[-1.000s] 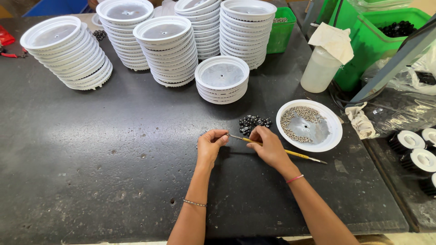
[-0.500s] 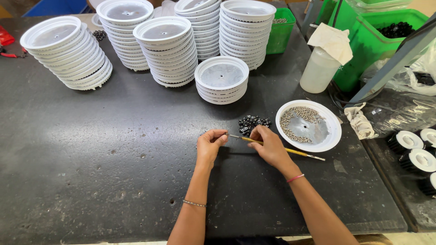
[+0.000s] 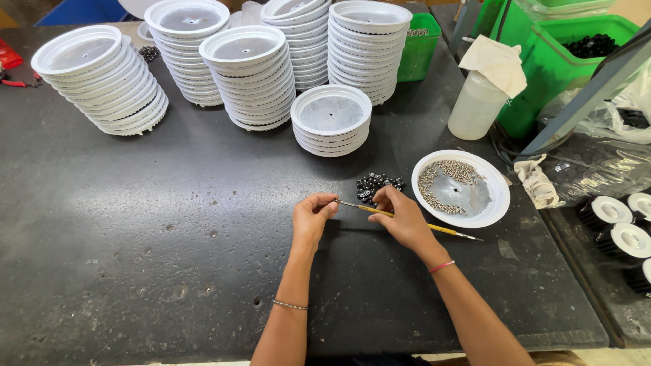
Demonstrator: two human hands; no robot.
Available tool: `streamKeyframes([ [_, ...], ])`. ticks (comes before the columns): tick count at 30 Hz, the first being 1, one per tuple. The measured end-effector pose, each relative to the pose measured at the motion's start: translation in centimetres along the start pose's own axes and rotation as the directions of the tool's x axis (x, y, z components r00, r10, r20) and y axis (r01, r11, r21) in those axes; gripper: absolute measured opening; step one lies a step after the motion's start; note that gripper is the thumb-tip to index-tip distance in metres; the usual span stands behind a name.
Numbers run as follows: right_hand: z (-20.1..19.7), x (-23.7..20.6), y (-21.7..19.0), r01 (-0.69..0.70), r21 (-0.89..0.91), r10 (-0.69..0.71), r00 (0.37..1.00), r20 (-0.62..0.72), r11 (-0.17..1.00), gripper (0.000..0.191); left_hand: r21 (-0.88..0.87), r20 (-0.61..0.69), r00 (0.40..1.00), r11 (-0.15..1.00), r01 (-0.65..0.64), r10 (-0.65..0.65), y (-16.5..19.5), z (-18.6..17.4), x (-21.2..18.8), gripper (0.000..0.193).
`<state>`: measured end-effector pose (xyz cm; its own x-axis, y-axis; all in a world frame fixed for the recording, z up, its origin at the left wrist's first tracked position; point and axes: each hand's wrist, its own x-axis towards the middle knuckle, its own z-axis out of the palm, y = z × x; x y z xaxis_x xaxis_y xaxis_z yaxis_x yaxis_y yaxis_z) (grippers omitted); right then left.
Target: The person sits at a factory workbench assembling small electrical components. They pick black plastic parts from the table and metal pins from a white plate, fit the pins into the plastic parts by hand, occasionally use a pencil-like tool to position parts, and set finished assemblies with stacks of white plastic discs.
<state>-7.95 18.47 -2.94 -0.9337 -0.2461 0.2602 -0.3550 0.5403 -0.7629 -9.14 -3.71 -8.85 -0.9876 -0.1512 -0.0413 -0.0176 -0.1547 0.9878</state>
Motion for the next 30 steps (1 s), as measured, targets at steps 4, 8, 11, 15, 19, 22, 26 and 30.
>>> streamKeyframes([
  [4, -0.1, -0.24, 0.19, -0.129, 0.072, 0.129, 0.992, 0.002, 0.989, 0.026, 0.011, 0.0, 1.0, 1.0, 0.002, -0.002, 0.1, 0.1, 0.0, 0.022],
  [8, -0.11, -0.2, 0.16, -0.247, 0.048, 0.243, 0.967, 0.071, 0.968, 0.019, 0.019, 0.005, 1.0, 1.0, 0.005, -0.005, 0.09, 0.13, -0.05, 0.022],
  [11, -0.17, 0.01, 0.05, -0.17, 0.061, 0.165, 0.983, 0.086, 0.984, 0.023, 0.019, 0.003, 1.0, 1.0, -0.014, 0.014, 0.13, 0.09, -0.07, 0.022],
  [15, -0.19, -0.01, -0.08, -0.017, 0.009, 0.017, 1.0, 0.022, 1.0, 0.04, 0.021, 0.008, 1.0, 1.0, -0.019, 0.018, 0.26, 0.09, -0.13, 0.022],
  [19, -0.17, -0.12, -0.11, -0.191, 0.051, 0.189, 0.981, 0.041, 0.98, 0.031, 0.064, -0.014, 1.0, 0.998, 0.007, -0.006, 0.5, 0.06, -0.3, 0.022],
  [22, -0.27, -0.16, -0.18, -0.261, 0.049, 0.256, 0.963, 0.089, 0.964, 0.026, 0.05, -0.007, 1.0, 0.999, -0.001, 0.001, 0.64, 0.13, -0.41, 0.022],
  [26, -0.38, 0.08, -0.42, -0.121, 0.018, 0.12, 0.991, 0.055, 0.993, 0.036, 0.053, -0.012, 1.0, 0.999, -0.003, 0.004, 0.81, 0.21, -0.34, 0.021],
  [30, -0.37, 0.07, -0.74, -0.078, -0.008, 0.079, 0.996, 0.052, 0.997, 0.042, 0.052, -0.009, 1.0, 0.999, -0.003, 0.004, 0.81, 0.22, -0.3, 0.022],
])
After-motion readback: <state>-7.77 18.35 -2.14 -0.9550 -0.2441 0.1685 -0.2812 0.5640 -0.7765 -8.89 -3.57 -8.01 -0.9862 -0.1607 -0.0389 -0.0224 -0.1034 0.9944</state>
